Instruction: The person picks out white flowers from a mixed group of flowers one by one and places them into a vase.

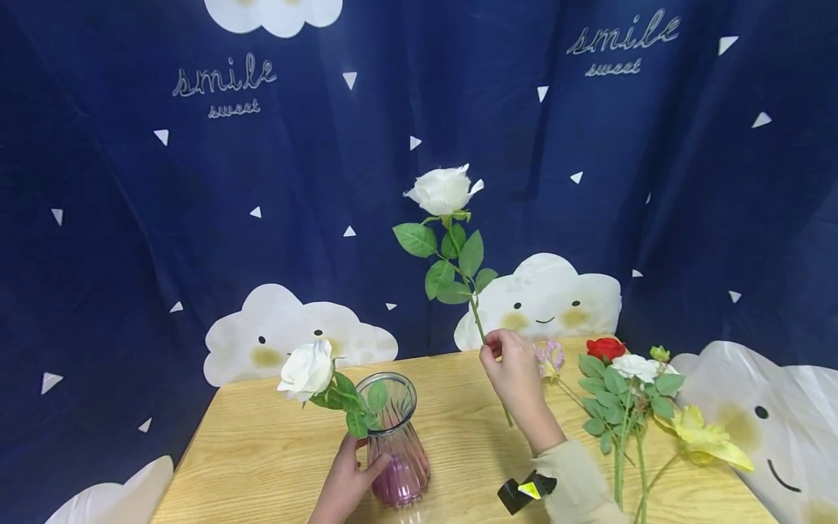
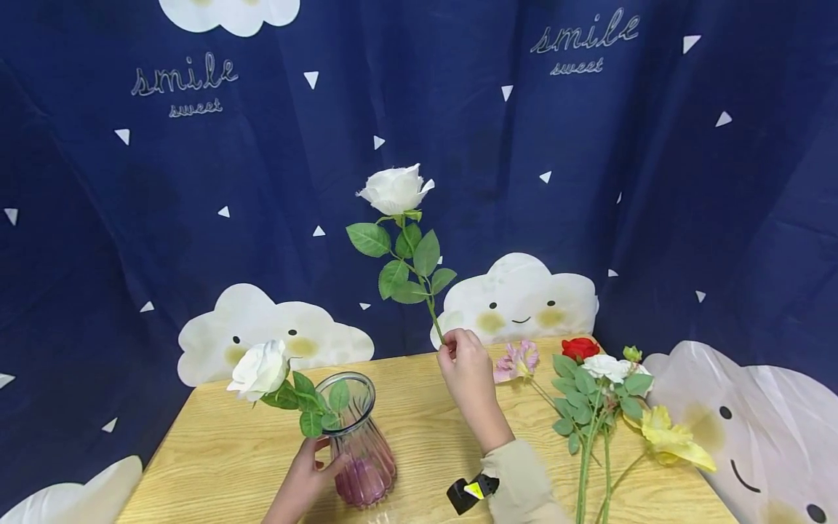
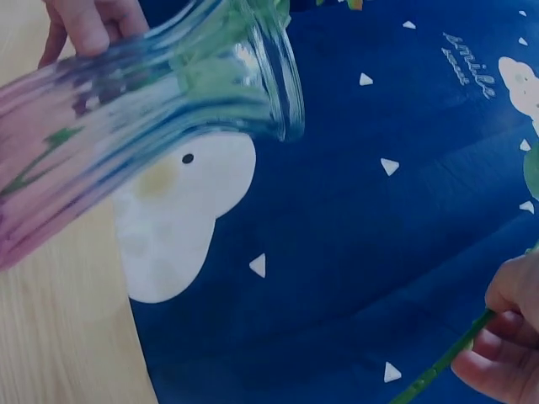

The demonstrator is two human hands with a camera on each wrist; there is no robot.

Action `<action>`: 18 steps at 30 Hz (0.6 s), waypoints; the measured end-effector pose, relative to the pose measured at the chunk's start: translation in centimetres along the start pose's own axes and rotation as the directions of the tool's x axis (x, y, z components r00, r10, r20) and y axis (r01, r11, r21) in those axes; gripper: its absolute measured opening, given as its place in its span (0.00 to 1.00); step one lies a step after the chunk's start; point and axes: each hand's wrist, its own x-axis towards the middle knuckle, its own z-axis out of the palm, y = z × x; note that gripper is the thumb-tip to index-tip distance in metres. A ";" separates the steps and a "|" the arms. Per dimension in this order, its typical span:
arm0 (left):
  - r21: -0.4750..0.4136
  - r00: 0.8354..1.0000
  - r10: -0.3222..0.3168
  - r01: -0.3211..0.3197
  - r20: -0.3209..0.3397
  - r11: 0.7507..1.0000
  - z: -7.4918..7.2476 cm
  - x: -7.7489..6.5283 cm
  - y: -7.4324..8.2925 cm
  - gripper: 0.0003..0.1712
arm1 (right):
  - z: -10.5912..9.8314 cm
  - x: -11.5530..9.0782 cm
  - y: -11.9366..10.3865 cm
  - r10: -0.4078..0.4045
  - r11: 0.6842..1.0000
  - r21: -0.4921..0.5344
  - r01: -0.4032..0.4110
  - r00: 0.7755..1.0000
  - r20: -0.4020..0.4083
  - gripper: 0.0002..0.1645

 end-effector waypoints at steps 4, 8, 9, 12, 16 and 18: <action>-0.003 1.000 0.009 -0.009 -0.004 1.000 0.0 0.0 0.1 0.41 | 0.5 -0.1 -0.9 -0.033 0.999 0.018 0.033 0.999 -0.009 0.02; -0.003 1.000 0.018 -0.018 -0.005 1.000 0.0 0.0 -0.1 0.41 | 0.9 -0.1 -1.8 -0.076 0.996 0.037 0.077 0.997 -0.030 0.03; -0.005 1.000 0.014 -0.014 -0.004 1.000 0.1 0.0 -0.1 0.41 | 1.0 -0.1 -2.0 -0.085 0.995 0.044 0.086 0.996 -0.033 0.03; -0.010 1.000 0.003 -0.003 0.000 1.000 0.1 0.1 -0.2 0.41 | 1.2 -0.1 -2.6 -0.096 0.994 0.058 0.098 0.995 -0.034 0.03; -0.006 1.000 -0.001 0.001 -0.001 1.000 0.1 0.1 -0.2 0.41 | 1.4 -0.1 -3.4 -0.094 0.993 0.071 0.095 0.995 -0.022 0.03; -0.002 1.000 0.005 -0.005 -0.003 1.000 0.1 0.0 -0.2 0.41 | 1.4 -0.1 -3.9 -0.090 0.992 0.084 0.091 0.996 -0.013 0.03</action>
